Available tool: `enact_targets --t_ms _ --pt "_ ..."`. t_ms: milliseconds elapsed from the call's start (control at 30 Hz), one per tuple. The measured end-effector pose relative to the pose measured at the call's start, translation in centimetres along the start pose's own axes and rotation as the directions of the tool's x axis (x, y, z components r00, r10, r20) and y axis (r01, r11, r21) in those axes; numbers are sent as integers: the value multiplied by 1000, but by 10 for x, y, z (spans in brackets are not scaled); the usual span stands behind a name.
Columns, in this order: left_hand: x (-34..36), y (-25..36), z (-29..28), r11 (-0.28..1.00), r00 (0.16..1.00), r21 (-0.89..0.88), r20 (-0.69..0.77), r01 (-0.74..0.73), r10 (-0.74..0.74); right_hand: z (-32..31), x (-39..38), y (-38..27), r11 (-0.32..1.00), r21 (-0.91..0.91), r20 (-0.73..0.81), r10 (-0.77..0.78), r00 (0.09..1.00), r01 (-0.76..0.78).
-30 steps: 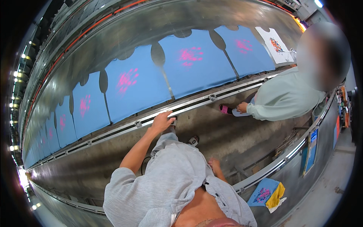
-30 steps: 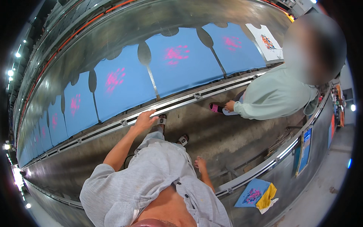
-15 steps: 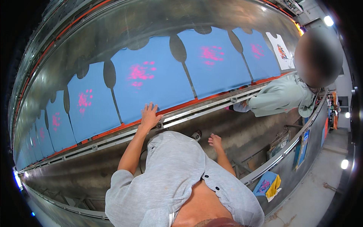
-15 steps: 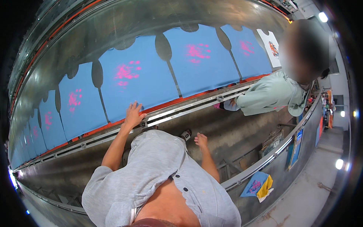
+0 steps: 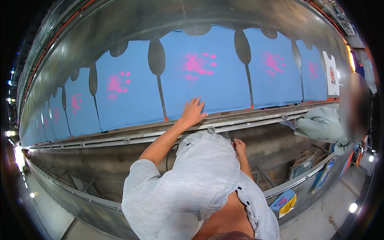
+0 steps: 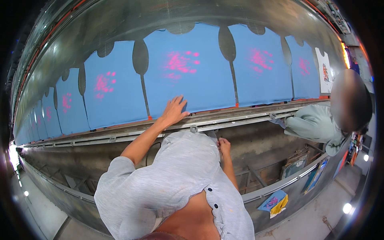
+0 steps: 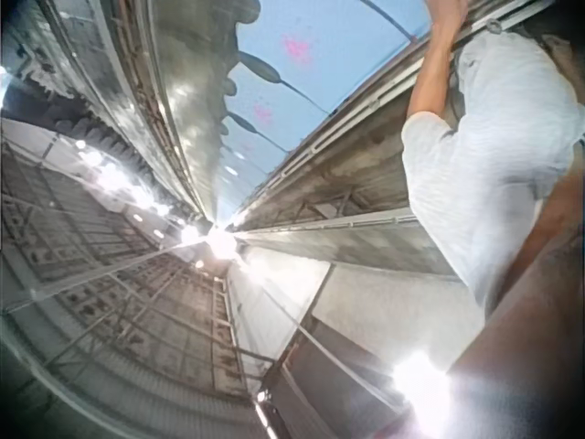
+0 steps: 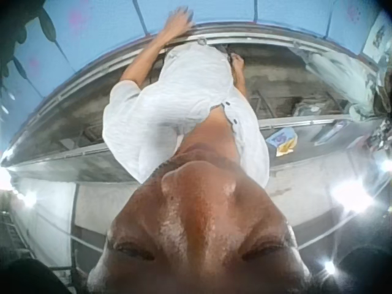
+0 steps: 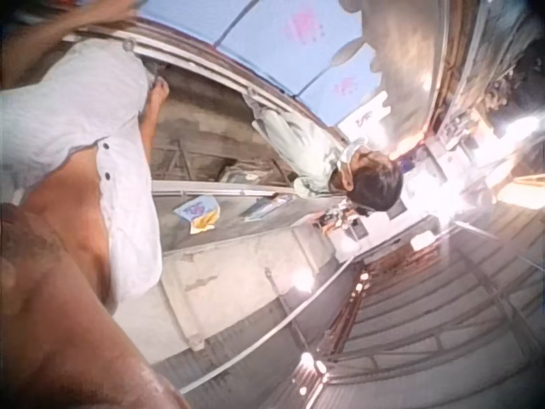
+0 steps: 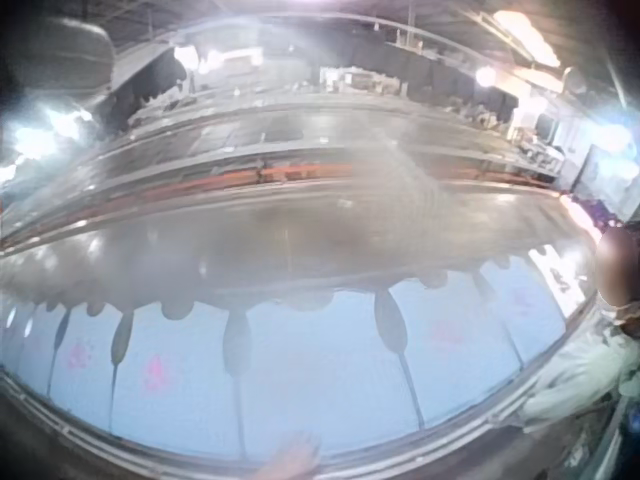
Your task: The person positions a screen printing frame over a white t-shirt on a conveyor table and uses a squeegee to pull blue ink across the screen, depositing a design onto the fabric. The person repeats the squeegee strokes multiple times to ensure even ink coverage.
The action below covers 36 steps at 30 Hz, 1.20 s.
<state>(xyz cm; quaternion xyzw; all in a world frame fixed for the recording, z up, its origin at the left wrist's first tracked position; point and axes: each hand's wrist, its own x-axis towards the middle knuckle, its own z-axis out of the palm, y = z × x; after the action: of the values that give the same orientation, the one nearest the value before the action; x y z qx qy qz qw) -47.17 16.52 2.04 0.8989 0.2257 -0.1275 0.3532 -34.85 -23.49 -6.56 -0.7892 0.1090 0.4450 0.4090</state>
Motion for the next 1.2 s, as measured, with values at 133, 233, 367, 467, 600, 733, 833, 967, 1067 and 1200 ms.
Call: enact_targets --t_ms 133,233,367,467,600,733,833,967,1067,1200 --pt "21 -6 -6 990 951 138 -305 1 41 -23 -17 -1 993 -53 -31 100 994 -102" --pt "21 -29 2 979 934 199 -357 54 21 -40 -31 -5 991 -77 -39 104 994 -107" --pt "33 -40 17 970 918 239 -392 39 59 -42 -25 6 989 14 -120 148 982 -148" --pt "26 -43 19 976 916 212 -398 41 48 -37 -27 14 995 -6 -12 97 995 -97" --pt "21 -42 16 978 922 201 -387 54 29 -30 -11 31 996 -76 71 -29 997 35" --pt "26 -40 24 974 916 214 -402 77 16 -19 -14 15 984 -140 117 -94 989 110" --pt "27 -44 28 982 913 181 -407 56 23 -23 -9 17 987 -119 134 -92 987 108" --pt "31 -34 22 965 932 246 -363 87 9 -24 -14 23 1000 23 64 -2 998 1" --pt "32 -45 20 972 911 209 -412 111 -15 -26 -22 11 997 -38 -11 62 998 -63" --pt "68 -56 6 976 882 196 -471 93 10 -32 -18 27 997 0 -35 74 997 -74"
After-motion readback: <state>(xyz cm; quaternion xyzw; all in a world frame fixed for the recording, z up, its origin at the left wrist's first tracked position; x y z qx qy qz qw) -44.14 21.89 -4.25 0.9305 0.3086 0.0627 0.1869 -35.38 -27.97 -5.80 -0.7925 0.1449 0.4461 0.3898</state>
